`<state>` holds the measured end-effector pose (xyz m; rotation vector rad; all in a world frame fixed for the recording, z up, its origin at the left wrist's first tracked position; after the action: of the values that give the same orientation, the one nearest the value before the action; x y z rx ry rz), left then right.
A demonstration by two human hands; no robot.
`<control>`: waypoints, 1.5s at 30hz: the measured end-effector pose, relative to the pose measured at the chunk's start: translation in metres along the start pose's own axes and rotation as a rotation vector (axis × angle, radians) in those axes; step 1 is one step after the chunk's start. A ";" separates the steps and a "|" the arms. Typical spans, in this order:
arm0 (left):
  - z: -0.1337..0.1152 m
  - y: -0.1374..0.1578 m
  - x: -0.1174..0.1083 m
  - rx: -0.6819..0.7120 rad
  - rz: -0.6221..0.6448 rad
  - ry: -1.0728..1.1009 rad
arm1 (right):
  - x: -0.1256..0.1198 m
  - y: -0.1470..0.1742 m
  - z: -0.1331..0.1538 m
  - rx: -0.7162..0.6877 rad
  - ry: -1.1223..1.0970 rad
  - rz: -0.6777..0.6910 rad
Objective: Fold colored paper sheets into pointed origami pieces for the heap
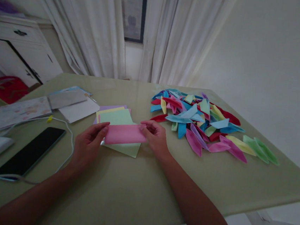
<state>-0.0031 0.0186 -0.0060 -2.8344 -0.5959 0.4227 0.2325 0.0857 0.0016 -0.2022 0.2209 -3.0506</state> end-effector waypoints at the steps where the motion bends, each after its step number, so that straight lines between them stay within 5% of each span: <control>1: -0.001 0.000 0.000 -0.003 0.001 0.008 | 0.000 -0.001 -0.001 0.008 -0.005 -0.005; 14: -0.001 -0.001 0.003 -0.054 0.122 0.074 | -0.004 -0.001 -0.004 -0.106 0.095 -0.053; 45: -0.007 0.000 0.004 -0.053 0.098 0.049 | -0.005 -0.001 0.003 -0.129 0.116 -0.113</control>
<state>0.0024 0.0190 -0.0007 -2.9244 -0.4678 0.3581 0.2373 0.0862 0.0040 -0.0472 0.4289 -3.1654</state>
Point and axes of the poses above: each hand's wrist, its own y-axis away from the middle knuckle, its own x-axis out of the palm, z = x × y, the point moved 1 cm from there along -y, towards the middle knuckle, and after that the axes turned 4 degrees about -y, right-handed, at the moved point
